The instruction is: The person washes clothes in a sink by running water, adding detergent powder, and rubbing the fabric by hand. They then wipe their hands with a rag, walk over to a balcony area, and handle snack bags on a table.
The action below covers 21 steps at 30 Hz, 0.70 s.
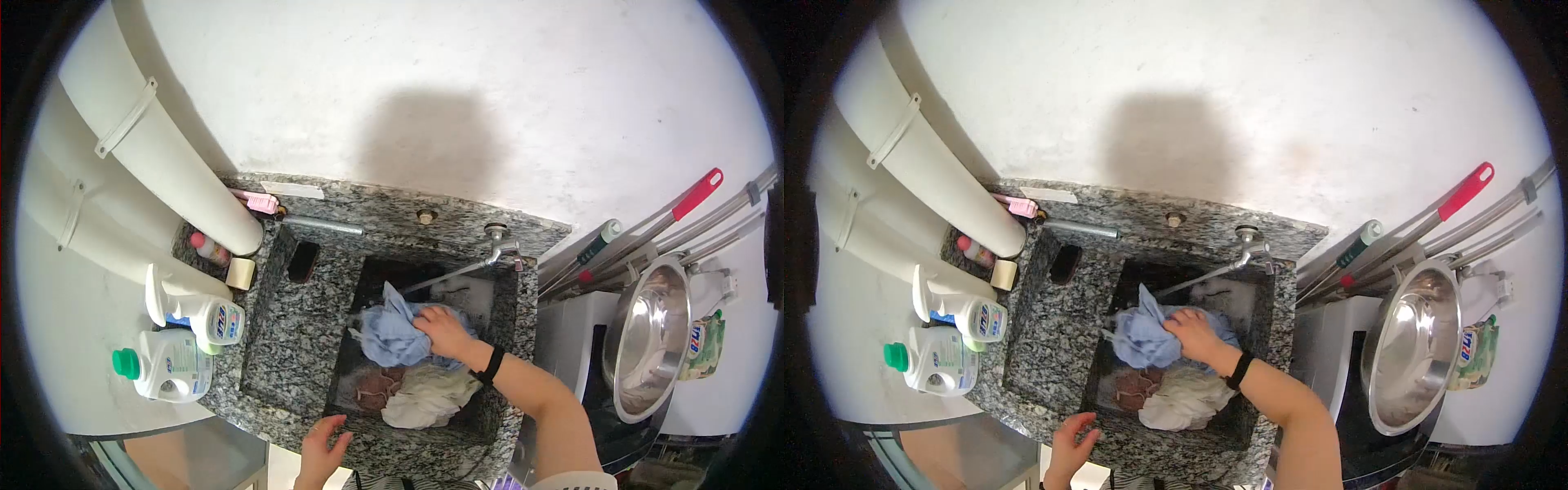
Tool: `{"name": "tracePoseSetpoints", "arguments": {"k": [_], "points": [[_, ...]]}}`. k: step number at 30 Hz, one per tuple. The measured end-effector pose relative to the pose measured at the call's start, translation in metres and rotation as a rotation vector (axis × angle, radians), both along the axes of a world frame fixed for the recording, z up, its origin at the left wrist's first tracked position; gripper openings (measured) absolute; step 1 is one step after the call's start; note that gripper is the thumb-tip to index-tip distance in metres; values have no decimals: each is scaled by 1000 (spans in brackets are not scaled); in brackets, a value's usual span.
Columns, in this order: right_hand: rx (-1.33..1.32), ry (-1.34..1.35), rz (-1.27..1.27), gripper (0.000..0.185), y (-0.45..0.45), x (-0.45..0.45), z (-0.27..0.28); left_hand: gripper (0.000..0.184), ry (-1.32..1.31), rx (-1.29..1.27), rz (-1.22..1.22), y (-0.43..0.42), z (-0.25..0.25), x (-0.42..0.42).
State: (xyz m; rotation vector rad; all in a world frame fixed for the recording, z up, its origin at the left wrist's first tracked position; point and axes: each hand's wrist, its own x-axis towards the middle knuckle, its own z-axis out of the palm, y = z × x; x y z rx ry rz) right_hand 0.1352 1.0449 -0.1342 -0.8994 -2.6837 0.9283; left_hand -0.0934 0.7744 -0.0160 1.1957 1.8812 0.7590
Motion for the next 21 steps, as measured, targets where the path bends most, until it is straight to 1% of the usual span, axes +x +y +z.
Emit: {"name": "tracePoseSetpoints", "arguments": {"k": [2,3,4,6,8,9,11,12,14,15,16,18,19,20,21], "points": [[317,-705,116,67,-18,17,-10,30,24,-40,-9,3,1,2],[317,-706,117,67,-21,20,-16,30,23,-40,-8,1,-2,2],[201,-815,29,76,-23,21,-26,30,46,-16,-31,-2,-7,2],[77,-923,-55,85,-28,18,-52,30,68,1,-51,-3,-11,1],[-203,-779,-314,112,-32,8,-83,31,39,-91,16,-3,-8,4],[-207,-775,-310,112,-31,1,-97,31,44,-95,18,-4,-11,2],[-140,-871,-320,108,-25,-14,-122,32,63,-185,0,-15,-23,-3],[-141,-861,-319,108,-15,-18,-130,32,73,-185,1,-18,-32,-5],[29,-886,-271,108,-3,-14,-141,33,103,-199,30,-34,-37,-6],[64,-938,-234,108,3,-12,-144,33,74,-220,42,-30,-26,-1],[69,-933,-236,108,11,-8,-143,33,78,-215,43,-25,-20,1],[-208,-897,-109,112,19,-3,-128,32,17,-123,41,-28,-6,5],[-245,-820,-142,110,14,-1,-110,32,16,-157,53,-33,-7,4],[-276,-844,-126,110,-7,-1,-85,32,21,-115,42,-28,3,6],[-213,-795,-86,109,-24,-8,-59,32,8,-95,44,-30,3,5]]}}
